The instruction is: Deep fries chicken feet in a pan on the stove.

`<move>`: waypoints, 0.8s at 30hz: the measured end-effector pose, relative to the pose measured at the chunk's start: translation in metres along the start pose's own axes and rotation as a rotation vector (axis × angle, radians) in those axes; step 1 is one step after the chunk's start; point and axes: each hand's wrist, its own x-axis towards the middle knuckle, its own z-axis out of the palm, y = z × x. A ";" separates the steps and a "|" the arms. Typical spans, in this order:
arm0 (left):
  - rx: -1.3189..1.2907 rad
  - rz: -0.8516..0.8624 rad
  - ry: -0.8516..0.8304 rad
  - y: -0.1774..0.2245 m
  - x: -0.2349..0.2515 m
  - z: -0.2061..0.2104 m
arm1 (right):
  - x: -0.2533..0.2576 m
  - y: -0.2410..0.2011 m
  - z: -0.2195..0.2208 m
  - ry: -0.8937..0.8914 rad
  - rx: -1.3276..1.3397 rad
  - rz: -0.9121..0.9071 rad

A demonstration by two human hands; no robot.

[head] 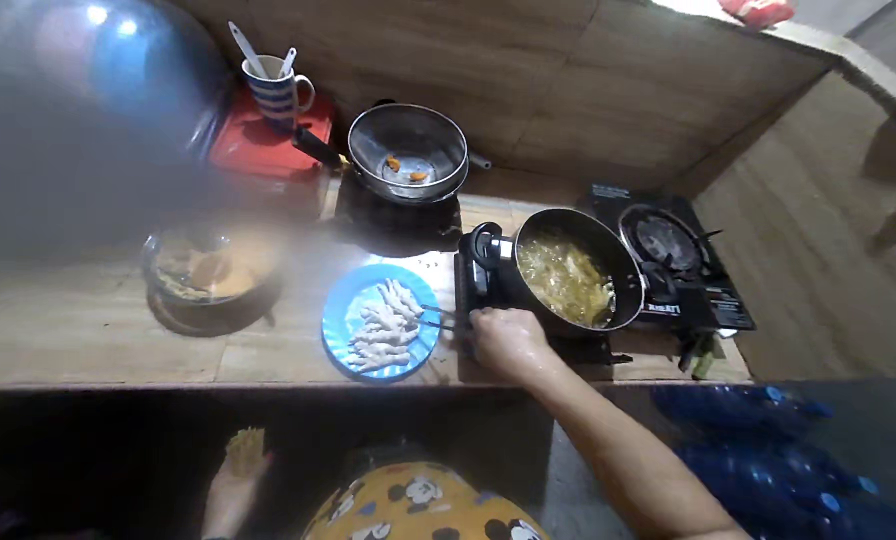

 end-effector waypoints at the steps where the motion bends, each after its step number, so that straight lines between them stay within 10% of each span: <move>1: 0.008 -0.003 -0.005 -0.001 -0.001 0.000 | 0.010 -0.002 0.003 -0.038 0.023 0.015; 15: 0.030 0.066 -0.064 -0.012 0.005 0.005 | 0.024 -0.023 -0.029 -0.118 0.078 0.066; 24: 0.076 0.082 -0.095 -0.007 0.018 0.007 | -0.096 0.092 -0.088 0.356 0.103 0.129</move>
